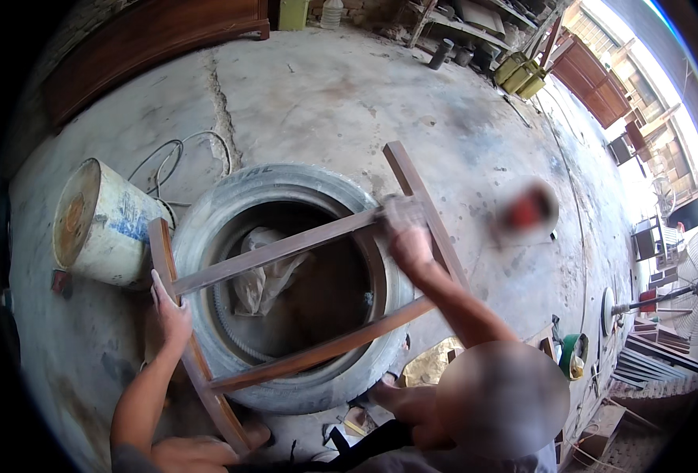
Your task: The person sands a wooden frame resting on a tire using sandpaper and a cloth. They repeatedly rub the frame's surfaces and edges, then wipe it with a cloth.
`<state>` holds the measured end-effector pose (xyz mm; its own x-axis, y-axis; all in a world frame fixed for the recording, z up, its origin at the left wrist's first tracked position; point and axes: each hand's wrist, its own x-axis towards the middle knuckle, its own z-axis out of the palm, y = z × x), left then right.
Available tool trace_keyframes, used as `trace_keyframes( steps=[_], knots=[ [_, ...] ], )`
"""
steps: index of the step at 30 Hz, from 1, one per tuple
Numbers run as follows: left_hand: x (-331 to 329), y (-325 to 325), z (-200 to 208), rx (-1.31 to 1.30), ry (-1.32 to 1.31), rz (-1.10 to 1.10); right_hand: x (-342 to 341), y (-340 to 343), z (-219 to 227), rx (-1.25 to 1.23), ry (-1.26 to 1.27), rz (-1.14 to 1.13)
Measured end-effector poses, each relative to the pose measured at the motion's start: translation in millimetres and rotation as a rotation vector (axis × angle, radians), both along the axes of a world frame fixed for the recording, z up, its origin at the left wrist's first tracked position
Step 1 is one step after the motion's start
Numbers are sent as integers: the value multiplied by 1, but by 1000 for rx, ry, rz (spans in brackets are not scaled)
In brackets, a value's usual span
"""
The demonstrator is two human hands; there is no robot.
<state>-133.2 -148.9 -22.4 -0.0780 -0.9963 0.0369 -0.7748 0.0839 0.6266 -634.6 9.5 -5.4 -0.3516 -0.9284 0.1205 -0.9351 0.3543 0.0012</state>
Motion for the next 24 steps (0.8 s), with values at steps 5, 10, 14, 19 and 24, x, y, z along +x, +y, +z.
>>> trace_keyframes(
  steps=[5, 10, 14, 19, 24],
  knots=[
    [10, 0, 5, 3, -18, -8, 77, -23, 16, -66, -58, 479],
    [0, -1, -5, -29, 19, -24, -44, 18, 27, 20, 130, 19],
    [-2, 1, 0, -33, -21, -21, 101, -28, 23, -57, -163, 263],
    [31, 4, -41, -143, 166, -102, 117, -37, 7, -15, -207, 444],
    [21, 33, -38, 17, 293, -51, 79, -17, 37, -138, -7, 147]
  ],
)
